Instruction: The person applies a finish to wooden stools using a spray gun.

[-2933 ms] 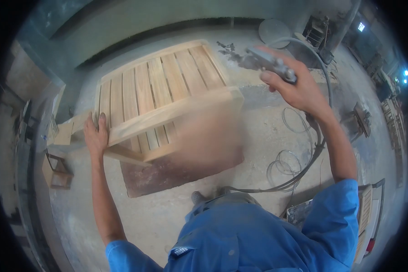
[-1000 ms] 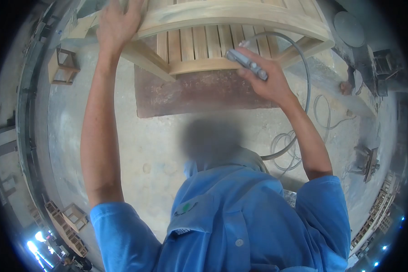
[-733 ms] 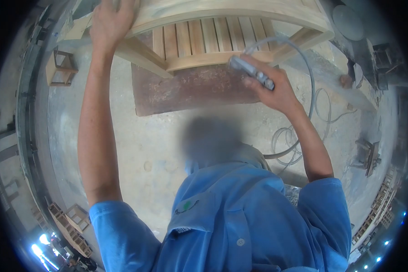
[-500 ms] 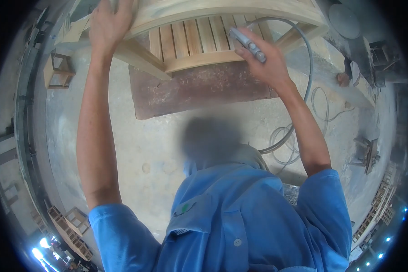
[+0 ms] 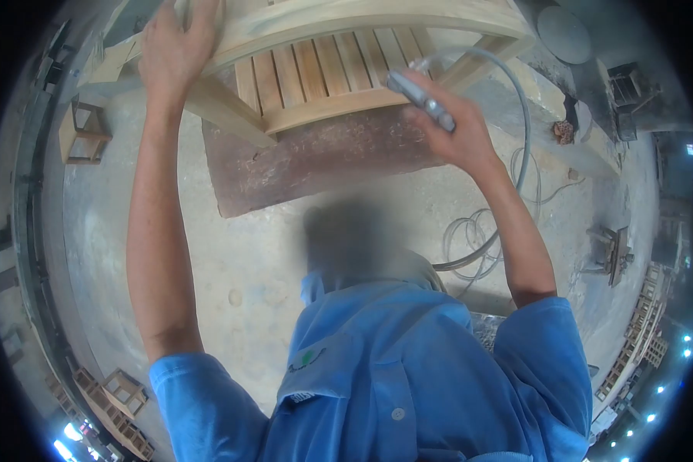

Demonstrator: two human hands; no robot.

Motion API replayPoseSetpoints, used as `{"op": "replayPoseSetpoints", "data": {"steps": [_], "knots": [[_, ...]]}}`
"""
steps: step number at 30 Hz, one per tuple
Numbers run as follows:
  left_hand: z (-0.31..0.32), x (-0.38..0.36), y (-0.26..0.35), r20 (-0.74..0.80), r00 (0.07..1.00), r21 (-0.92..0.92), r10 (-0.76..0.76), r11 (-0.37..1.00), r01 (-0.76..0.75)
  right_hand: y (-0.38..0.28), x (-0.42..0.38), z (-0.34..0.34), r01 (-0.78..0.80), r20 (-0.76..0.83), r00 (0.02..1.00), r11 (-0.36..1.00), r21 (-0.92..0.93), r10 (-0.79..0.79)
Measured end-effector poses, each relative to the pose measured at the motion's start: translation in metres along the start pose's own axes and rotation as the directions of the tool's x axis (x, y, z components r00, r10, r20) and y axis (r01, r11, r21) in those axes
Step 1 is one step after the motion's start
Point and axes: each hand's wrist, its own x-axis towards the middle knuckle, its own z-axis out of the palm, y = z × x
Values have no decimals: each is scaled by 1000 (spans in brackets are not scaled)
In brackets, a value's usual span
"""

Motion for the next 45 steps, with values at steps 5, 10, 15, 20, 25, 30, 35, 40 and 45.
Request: {"op": "replayPoseSetpoints", "data": {"steps": [5, 10, 15, 20, 25, 30, 35, 40, 45], "knots": [[5, 2, -8, -25, 1000, 25, -3, 1000, 3, 17, 19, 11, -46, -46, 998, 995, -83, 42], [2, 2, -6, -15, 1000, -5, -5, 1000, 5, 10, -18, 0, -108, 45, 993, 993, -40, 110], [4, 1, -6, -36, 999, -6, -22, 1000, 22, 0, -43, -15, -145, 75, 986, 989, -44, 148], [16, 14, -29, -9, 997, -97, 75, 992, -76, 11, -6, -13, -32, -145, 989, 990, -139, 11], [22, 17, -35, -31, 997, -45, 64, 997, -65, 16, -18, -16, -150, -59, 988, 979, -140, 143], [20, 18, -35, -15, 996, -21, 90, 996, -90, -14, -59, -39, -311, 149, 934, 945, -101, 324], [24, 18, -37, -47, 994, -53, 96, 994, -99, -7, -32, -40, -184, -26, 983, 963, -197, 182], [25, 20, -42, -56, 992, -67, 114, 991, -118, -1, -12, -39, -265, 1, 962, 934, -239, 273], [21, 13, -33, -79, 990, -14, 117, 993, -119, -8, -52, -48, -280, 103, 945, 933, -227, 309]]}}
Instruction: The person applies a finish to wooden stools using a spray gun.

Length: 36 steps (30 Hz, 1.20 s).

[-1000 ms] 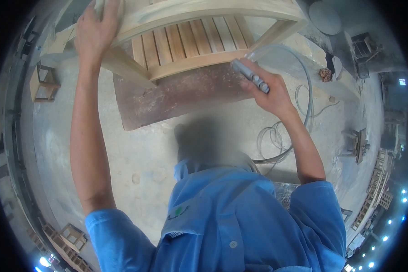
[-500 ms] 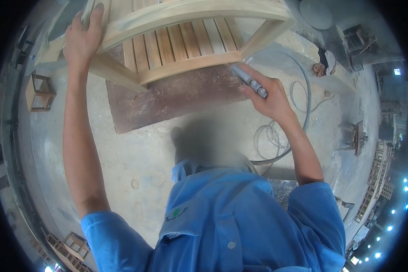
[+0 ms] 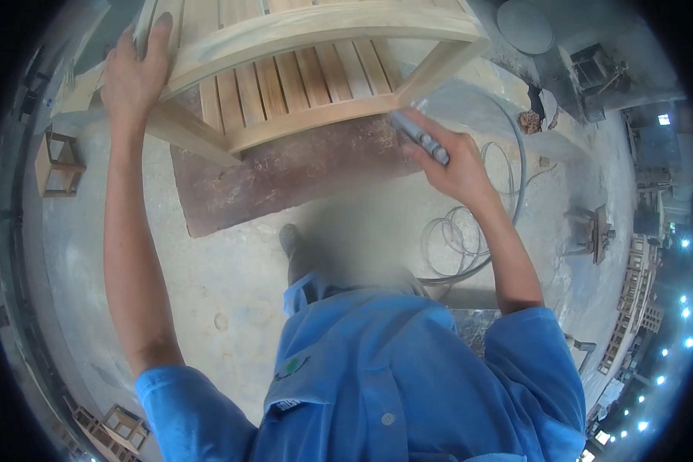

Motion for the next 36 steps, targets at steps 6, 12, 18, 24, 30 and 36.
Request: {"op": "replayPoseSetpoints", "data": {"steps": [6, 12, 18, 24, 30, 36], "knots": [[-7, -3, 9, 31, 999, -35, -17, 999, 18, -3, 37, -6, 61, -160, 984, 993, -104, -77], [-9, -5, 12, 27, 999, -19, -36, 999, 36, 9, 52, 0, 114, -241, 960, 986, -124, -141], [-8, -8, 12, 26, 1000, -27, -7, 1000, 8, 6, -2, -9, 79, -124, 988, 993, -89, -90], [-13, -13, 20, 24, 999, -2, 39, 999, -39, 14, -7, -10, 54, -252, 965, 993, -107, -80], [-19, -16, 27, 28, 997, -20, 69, 997, -69, -15, 2, 4, -211, 16, 977, 975, 65, 211], [-22, -19, 27, 28, 995, -76, 97, 993, -94, -44, -13, 40, 210, -113, 976, 942, 260, -186]]}}
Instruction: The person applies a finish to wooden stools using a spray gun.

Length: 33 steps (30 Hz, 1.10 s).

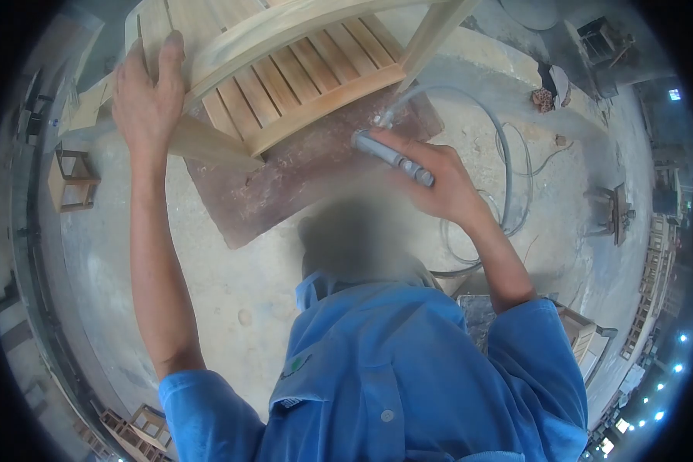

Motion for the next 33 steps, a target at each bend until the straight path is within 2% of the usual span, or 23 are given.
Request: {"op": "replayPoseSetpoints", "data": {"steps": [3, 6, 7, 10, 13, 16, 19, 22, 28, 31, 33], "knots": [[0, -1, 0, 17, 1000, -32, 19, 999, -19, 4, 1, -3, -71, 0, 997, 997, -21, 71], [0, 1, 2, 47, 997, -12, 54, 999, -53, 24, 2, -12, -155, -76, 986, 984, -92, 148], [-1, 0, 3, 66, 995, 1, 68, 998, -68, 31, 5, -12, -157, -150, 979, 976, -148, 135], [-7, -4, 12, 133, 981, -41, 138, 990, -134, 36, 6, -11, -202, -82, 975, 977, 62, 207], [-9, -2, 12, 239, 946, -62, 222, 975, -213, 24, 18, 13, -89, -25, 994, 948, 306, 102], [-9, -3, 9, 296, 922, -24, 249, 967, -253, 25, 54, 38, -122, -72, 986, 951, 283, 148], [-6, -1, 9, 319, 918, -23, 234, 971, -239, 39, 100, 70, -35, -158, 984, 968, 250, 76], [-8, -1, 16, 335, 914, 48, 230, 964, -260, 54, 134, 106, -82, -139, 982, 949, 305, 129], [-5, 3, 23, 357, 925, 90, 127, 981, -169, 59, 178, 167, -189, -121, 954, 865, 465, 273], [-3, 6, 21, 350, 933, 124, 79, 984, -130, 55, 188, 182, -172, -125, 962, 895, 411, 242], [-3, 5, 24, 351, 934, 131, 59, 985, -111, 53, 192, 185, -237, -78, 951, 868, 437, 299]]}}
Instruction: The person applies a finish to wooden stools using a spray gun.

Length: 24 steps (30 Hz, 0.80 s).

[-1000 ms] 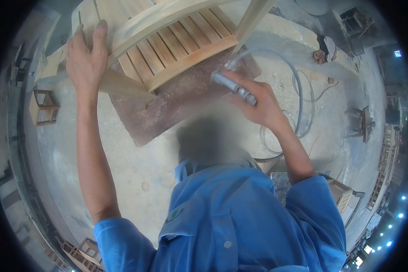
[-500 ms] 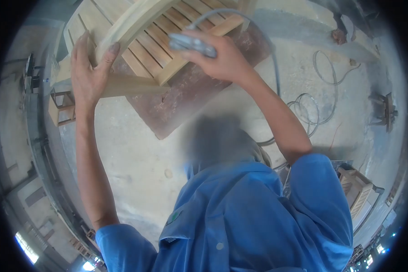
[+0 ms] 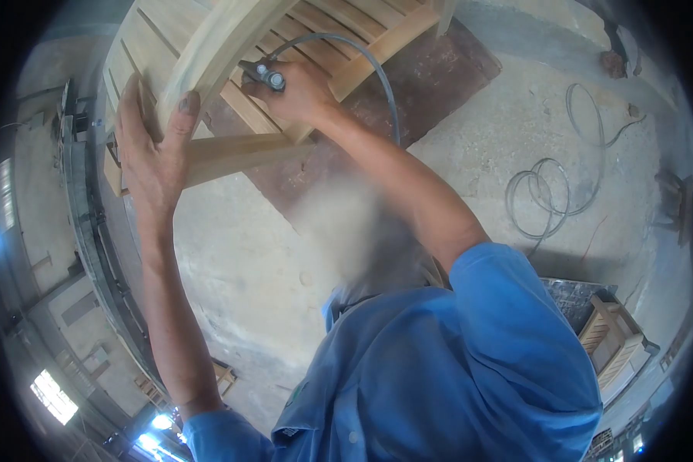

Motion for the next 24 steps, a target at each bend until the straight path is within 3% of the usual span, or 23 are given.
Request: {"op": "replayPoseSetpoints", "data": {"steps": [4, 11, 17, 24], "knots": [[-2, 0, 4, 9, 1000, 13, -18, 1000, 18, 12, 10, -4, -50, -61, 997, 995, 85, 56], [-3, 0, 9, 2, 1000, -18, -12, 1000, 12, 29, 22, -65, 59, -251, 967, 998, 39, -47], [-7, 0, 15, 15, 1000, -25, 22, 999, -22, 25, 19, -114, -6, -373, 928, 1000, 9, 9], [-12, -6, 28, 44, 999, -50, 3, 999, -1, 13, 9, -150, 0, -504, 863, 998, -69, -35]]}}
